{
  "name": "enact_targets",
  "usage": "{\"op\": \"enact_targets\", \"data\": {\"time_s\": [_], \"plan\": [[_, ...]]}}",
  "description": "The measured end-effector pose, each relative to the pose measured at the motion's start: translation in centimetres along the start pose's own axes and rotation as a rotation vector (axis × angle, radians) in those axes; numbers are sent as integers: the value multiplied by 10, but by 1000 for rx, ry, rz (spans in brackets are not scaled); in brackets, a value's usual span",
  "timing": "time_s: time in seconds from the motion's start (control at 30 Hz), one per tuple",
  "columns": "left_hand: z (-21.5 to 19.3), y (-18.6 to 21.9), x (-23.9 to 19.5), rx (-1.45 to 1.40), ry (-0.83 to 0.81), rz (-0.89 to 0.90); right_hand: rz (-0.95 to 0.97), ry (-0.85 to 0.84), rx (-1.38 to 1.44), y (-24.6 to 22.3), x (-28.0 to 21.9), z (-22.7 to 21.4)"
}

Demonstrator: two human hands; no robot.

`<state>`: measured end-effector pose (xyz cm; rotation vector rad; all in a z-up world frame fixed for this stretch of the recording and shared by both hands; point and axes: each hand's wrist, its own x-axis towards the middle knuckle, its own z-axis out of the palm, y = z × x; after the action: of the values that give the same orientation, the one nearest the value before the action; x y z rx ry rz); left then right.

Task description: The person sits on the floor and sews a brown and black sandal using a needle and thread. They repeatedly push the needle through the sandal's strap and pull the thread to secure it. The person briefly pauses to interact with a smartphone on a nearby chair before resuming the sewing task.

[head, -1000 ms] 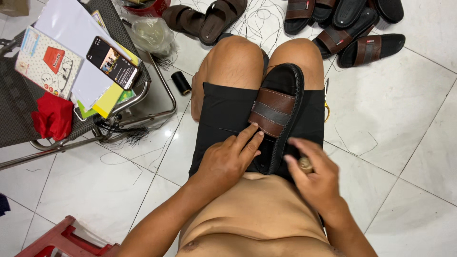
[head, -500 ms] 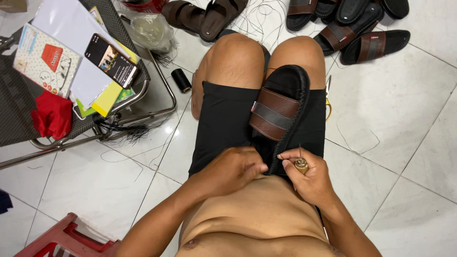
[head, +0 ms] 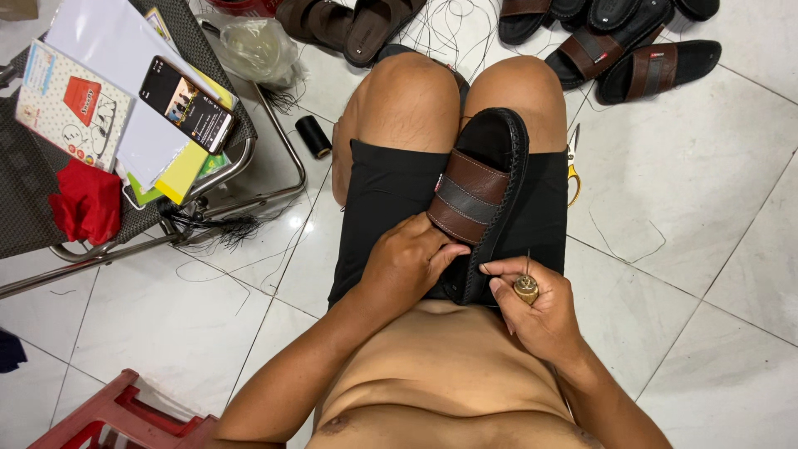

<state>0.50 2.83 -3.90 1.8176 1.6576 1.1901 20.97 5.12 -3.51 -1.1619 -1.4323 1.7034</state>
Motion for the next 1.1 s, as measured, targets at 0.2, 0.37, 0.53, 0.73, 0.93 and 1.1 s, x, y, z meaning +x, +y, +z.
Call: {"op": "enact_targets", "data": {"time_s": [0.2,0.37,0.53,0.73,0.93,1.1], "plan": [[6,-7,1,131,-21,48,-27,-14,-37,7,10,1],[21,-21,-8,238,-1,78,-42,15,-52,22,10,2],[-9,-3,7,-82,-59,-28,-160,184,-710,18,1,11],[-29,-22,-25,-776,171,-328,-196,239,-621,0,16,17],[-21,-11,-44,-950,-126,-353,-296,139,151,15,19,-24],[-25,21,-30,-1293,-281,-244,-358,26,141,-18,12,-22]]}}
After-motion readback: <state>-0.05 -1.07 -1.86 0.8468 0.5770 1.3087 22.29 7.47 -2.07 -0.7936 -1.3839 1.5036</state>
